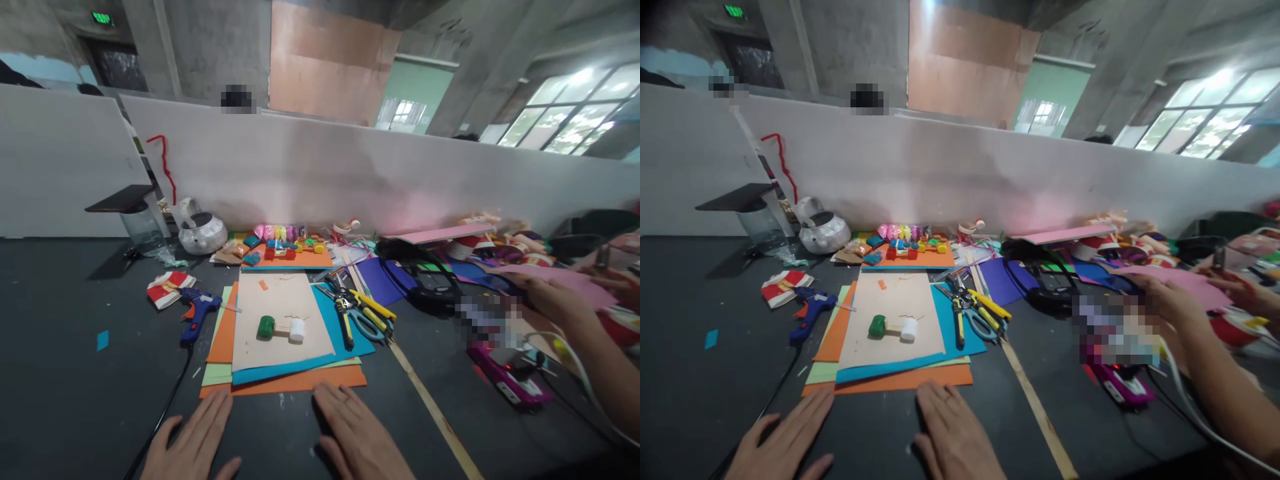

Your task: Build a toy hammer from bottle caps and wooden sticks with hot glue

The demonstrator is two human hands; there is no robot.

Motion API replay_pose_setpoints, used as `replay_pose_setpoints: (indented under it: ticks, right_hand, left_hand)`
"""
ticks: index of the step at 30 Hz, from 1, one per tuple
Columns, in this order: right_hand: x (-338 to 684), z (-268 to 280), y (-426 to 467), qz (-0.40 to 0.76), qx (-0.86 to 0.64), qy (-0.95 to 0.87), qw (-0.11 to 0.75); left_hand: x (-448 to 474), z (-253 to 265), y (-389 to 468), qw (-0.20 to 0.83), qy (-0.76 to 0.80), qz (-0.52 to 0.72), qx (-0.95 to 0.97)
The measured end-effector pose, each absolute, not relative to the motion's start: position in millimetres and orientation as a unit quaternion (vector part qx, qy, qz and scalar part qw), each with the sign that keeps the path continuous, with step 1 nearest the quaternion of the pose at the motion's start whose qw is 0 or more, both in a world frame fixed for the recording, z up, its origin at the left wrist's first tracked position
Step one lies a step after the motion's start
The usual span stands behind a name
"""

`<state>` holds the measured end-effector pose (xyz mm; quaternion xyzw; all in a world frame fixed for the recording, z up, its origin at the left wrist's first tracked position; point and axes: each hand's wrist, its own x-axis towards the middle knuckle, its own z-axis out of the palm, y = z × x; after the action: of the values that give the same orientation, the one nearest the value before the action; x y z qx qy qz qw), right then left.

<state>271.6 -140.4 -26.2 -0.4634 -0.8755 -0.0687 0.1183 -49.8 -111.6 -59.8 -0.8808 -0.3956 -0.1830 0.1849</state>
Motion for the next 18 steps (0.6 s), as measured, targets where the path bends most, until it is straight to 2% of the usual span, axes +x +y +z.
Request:
replay_pose_setpoints:
  ticks: [5,9,12,15,18]
  right_hand:
    - [309,-24,-155,-0.14,-0.534,-0.823,0.135]
    - [296,-20,-155,-0.154,-0.578,-0.786,0.158]
    - [256,-15,-150,-0.075,-0.532,-0.828,0.161]
    - [218,-13,-141,0.064,-0.472,-0.869,0.136]
    - [203,-16,-134,0.121,-0.466,-0.867,0.128]
  left_hand:
    - [-52,-56,-115,0.179,-0.409,-0.201,-0.872]
    - [-34,-48,-114,0.179,-0.38,-0.238,-0.876]
    - [-9,-41,-111,0.172,-0.323,-0.257,-0.894]
    - [9,-42,-107,0.179,-0.295,-0.26,-0.902]
    - [10,-49,-104,0.173,-0.294,-0.244,-0.908]
